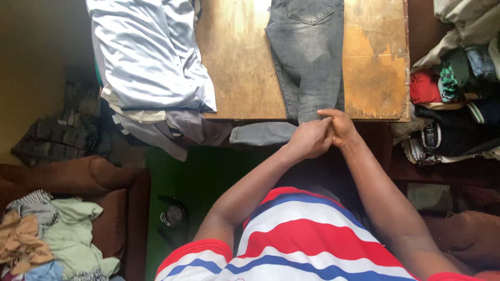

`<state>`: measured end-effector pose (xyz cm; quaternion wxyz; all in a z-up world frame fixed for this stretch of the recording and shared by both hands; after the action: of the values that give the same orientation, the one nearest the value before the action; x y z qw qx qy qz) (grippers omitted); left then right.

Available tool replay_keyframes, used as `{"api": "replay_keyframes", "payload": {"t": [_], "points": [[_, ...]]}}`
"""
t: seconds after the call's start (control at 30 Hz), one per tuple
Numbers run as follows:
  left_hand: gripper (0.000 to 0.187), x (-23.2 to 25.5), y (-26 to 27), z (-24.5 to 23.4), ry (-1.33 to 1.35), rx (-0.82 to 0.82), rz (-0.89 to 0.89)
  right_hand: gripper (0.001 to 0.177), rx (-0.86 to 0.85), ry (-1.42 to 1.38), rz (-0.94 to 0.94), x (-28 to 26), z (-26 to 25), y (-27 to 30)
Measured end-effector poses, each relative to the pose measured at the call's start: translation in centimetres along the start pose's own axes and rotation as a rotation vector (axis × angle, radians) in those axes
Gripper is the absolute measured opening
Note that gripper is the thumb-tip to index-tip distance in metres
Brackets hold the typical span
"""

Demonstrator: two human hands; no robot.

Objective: The person folds a pair of trousers by first smoothing them out on a wooden surface, folding one leg over the other, and then folding them into a compact square.

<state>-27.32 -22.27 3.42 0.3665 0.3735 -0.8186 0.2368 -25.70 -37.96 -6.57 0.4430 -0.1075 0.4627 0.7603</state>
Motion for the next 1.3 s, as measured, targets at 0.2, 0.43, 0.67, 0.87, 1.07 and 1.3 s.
{"api": "replay_keyframes", "payload": {"t": [0.2,0.43,0.67,0.87,1.07,1.3], "points": [[0.053,-1.0,-0.3,2.3,0.22,-0.036,-0.077,0.008,0.096,0.083,-0.033,0.9,-5.1,-2.5],[0.043,-4.7,-0.4,2.5,0.31,0.226,-0.696,0.007,0.082,0.054,0.018,-0.7,-9.1,-2.2],[0.05,-10.3,-1.4,5.2,0.067,0.534,-0.611,0.017,0.153,0.29,-0.07,-0.5,-12.5,-3.8],[0.055,-12.8,-4.1,6.9,0.235,0.489,-0.731,0.016,0.099,0.266,0.06,-2.5,-11.7,-2.8],[0.05,-15.6,-6.1,9.0,0.234,0.561,-0.756,0.014,-0.038,0.161,0.102,-5.2,-7.6,0.6],[0.047,-14.9,-3.8,5.8,1.172,0.515,-0.662,0.028,-0.062,0.197,-0.023,-4.5,-5.9,3.4]]}}
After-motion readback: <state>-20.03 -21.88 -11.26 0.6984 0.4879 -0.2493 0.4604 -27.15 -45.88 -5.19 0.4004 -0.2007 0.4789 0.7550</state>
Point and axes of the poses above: each hand's wrist, its own y-axis away from the middle knuckle, its own z-axis out of the palm, x = y × z, the point moved 2 cm from there along -y, towards the middle knuckle, and after that the axes turned 2 degrees about -x, right-handed, at the moved point
